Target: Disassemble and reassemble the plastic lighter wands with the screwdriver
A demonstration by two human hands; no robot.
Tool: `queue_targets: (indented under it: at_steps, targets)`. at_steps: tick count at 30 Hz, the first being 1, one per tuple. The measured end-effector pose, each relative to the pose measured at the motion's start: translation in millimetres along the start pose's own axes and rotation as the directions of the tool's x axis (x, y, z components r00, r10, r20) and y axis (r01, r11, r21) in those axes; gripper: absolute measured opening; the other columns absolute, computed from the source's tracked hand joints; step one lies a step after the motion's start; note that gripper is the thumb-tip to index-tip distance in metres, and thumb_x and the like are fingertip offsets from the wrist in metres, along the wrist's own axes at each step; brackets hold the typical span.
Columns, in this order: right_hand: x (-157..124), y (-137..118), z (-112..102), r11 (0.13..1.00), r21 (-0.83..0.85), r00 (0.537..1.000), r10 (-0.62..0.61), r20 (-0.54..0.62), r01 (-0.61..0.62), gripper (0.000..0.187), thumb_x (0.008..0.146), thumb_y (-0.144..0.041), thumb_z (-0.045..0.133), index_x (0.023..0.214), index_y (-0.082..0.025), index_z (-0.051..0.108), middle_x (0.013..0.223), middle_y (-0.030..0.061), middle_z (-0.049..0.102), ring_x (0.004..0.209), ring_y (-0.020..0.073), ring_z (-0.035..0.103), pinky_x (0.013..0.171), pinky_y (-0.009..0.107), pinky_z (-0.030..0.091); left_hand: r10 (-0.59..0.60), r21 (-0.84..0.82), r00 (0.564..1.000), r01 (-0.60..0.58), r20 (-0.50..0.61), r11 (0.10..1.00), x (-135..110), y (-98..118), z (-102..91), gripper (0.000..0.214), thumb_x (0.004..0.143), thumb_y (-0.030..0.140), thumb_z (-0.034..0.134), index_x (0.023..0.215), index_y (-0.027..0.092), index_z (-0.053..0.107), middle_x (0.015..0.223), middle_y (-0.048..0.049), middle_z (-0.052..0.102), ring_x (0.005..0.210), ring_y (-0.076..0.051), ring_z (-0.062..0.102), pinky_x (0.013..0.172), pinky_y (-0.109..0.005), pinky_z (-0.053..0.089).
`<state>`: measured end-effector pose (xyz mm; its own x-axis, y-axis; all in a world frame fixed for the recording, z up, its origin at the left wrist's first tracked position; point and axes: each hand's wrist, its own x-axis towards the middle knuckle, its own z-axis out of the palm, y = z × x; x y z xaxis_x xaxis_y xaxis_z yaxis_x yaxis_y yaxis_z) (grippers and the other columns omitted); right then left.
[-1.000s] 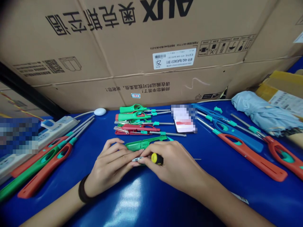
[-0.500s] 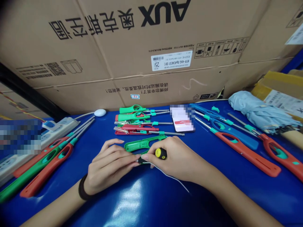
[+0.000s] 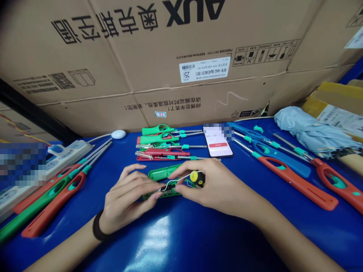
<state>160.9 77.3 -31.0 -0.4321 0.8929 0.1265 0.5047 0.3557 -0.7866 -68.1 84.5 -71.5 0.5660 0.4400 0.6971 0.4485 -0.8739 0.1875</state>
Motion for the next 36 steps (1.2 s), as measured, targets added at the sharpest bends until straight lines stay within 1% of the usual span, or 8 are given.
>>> queue_targets:
  at_steps: [7,10,13,16,23,29,33,36]
  targets:
    - [2,5,-11,0.965,-0.219,0.990,0.139,-0.026,-0.141,0.011,0.079,-0.034,0.062,0.081,-0.026,0.070,0.079,-0.0028,0.071,0.068,0.0148,0.063,0.062,0.025,0.047,0.056,0.073,0.995,-0.050,-0.082,0.996,3,1,0.4,0.012,0.075,0.015,0.072,0.084,0.018,0.065,0.069,0.0035,0.071,0.057,-0.010,0.060,0.088,-0.038,0.043]
    - [3,12,-11,0.954,-0.270,0.988,0.150,0.043,-0.133,0.014,0.078,-0.039,0.063,0.078,-0.026,0.068,0.077,-0.0025,0.070,0.069,0.0159,0.062,0.064,0.027,0.046,0.068,0.084,0.994,-0.061,-0.091,0.995,3,0,0.8,0.012,0.073,0.015,0.073,0.083,0.018,0.065,0.068,0.0041,0.071,0.056,-0.009,0.060,0.088,-0.038,0.043]
    - [3,21,-5,0.939,-0.327,0.980,0.153,0.124,-0.105,0.018,0.074,-0.042,0.069,0.081,-0.026,0.068,0.082,-0.0010,0.069,0.075,0.0190,0.062,0.066,0.028,0.045,0.061,0.085,0.993,-0.053,-0.101,0.995,3,0,0.4,0.010,0.074,0.015,0.071,0.081,0.018,0.065,0.066,0.0042,0.070,0.054,-0.009,0.060,0.087,-0.038,0.044]
    - [4,26,1,0.908,-0.399,0.969,0.196,0.148,-0.123,0.017,0.074,-0.038,0.069,0.085,-0.025,0.067,0.087,0.0010,0.069,0.080,0.0217,0.061,0.067,0.030,0.045,0.053,0.085,0.993,-0.044,-0.104,0.995,3,2,-1.4,0.009,0.075,0.015,0.071,0.081,0.018,0.066,0.065,0.0037,0.069,0.054,-0.010,0.060,0.084,-0.038,0.044]
    - [6,24,4,0.890,-0.423,0.947,0.268,0.178,-0.172,0.010,0.075,-0.036,0.067,0.080,-0.027,0.068,0.082,0.0008,0.069,0.077,0.0223,0.063,0.067,0.030,0.043,-0.013,0.003,0.994,0.013,-0.111,1.000,4,5,-4.4,0.006,0.077,0.015,0.069,0.081,0.018,0.066,0.065,0.0029,0.069,0.055,-0.010,0.060,0.082,-0.037,0.044]
    - [7,27,5,0.898,-0.407,0.947,0.262,0.186,-0.168,0.009,0.075,-0.036,0.067,0.078,-0.028,0.069,0.080,-0.0008,0.070,0.074,0.0214,0.063,0.065,0.030,0.042,-0.059,-0.062,0.992,0.052,-0.108,0.997,5,4,-4.3,0.005,0.077,0.014,0.069,0.079,0.017,0.066,0.063,0.0024,0.068,0.055,-0.010,0.060,0.082,-0.038,0.044]
    - [6,25,5,0.903,-0.401,0.949,0.250,0.194,-0.156,0.007,0.076,-0.033,0.065,0.080,-0.028,0.068,0.080,-0.0015,0.069,0.075,0.0204,0.063,0.065,0.029,0.042,-0.059,-0.058,0.993,0.053,-0.098,0.997,5,5,-4.7,0.011,0.075,0.015,0.072,0.084,0.018,0.067,0.067,0.0024,0.069,0.057,-0.010,0.061,0.082,-0.038,0.043]
    - [6,23,4,0.897,-0.407,0.943,0.270,0.194,-0.173,0.009,0.077,-0.037,0.064,0.080,-0.029,0.068,0.080,-0.0017,0.069,0.074,0.0202,0.062,0.061,0.028,0.041,-0.054,-0.051,0.994,0.049,-0.090,0.997,6,6,-4.6,0.013,0.074,0.015,0.073,0.085,0.019,0.067,0.069,0.0023,0.071,0.057,-0.010,0.062,0.083,-0.037,0.043]
